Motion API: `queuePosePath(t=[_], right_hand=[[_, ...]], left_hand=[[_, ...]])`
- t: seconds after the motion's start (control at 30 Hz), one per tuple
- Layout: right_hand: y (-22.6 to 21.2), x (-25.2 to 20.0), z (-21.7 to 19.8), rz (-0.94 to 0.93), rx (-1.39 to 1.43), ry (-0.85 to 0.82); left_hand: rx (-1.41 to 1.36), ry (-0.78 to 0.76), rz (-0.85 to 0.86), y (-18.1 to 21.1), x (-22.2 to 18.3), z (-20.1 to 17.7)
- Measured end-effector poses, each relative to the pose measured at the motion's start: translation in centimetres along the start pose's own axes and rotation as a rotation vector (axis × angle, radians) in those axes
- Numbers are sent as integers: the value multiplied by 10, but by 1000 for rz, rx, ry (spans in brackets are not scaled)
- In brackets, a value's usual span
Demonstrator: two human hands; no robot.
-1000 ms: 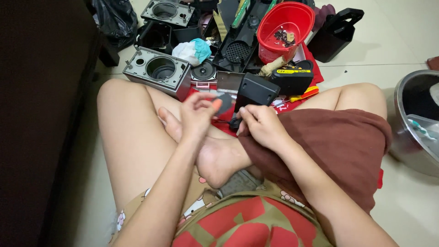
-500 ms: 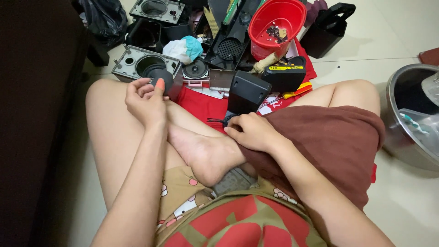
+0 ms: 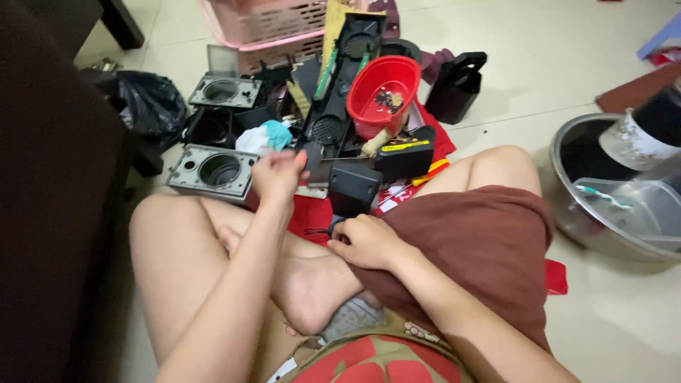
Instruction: The person is using a small piece of sandpaper to smooth the edges of a speaker driver and its plastic housing.
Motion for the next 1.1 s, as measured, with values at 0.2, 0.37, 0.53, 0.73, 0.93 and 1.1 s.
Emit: queuePosePath(t=[0.2, 0.37, 0.53, 0.73, 0.93, 1.1], right_hand=[[0, -2, -5, -32, 11, 50], [0, -5, -9, -43, 63, 68], [2, -1, -4, -40, 42, 26], [-10, -15, -15, -74, 114, -51], [-8, -58, -59, -73, 317, -77], [44, -43, -86, 20, 271, 64]], left_hand=[[-77, -226, -75, 46, 35, 122], [260, -546, 18, 45, 6, 150], [390, -578, 168, 57, -44, 94], [510, -558, 247, 37, -70, 63], [422, -499, 396, 47, -117, 23], [381, -427, 373, 36, -114, 15]])
Point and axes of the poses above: each hand's wrist, its own x-axis towards the middle knuckle, its own z-axis out of the palm, y = z × x, the point moved 5 cm from there along x, towards the middle knuckle, and after that the axes turned 6 degrees about -z, right-handed, at the moved point
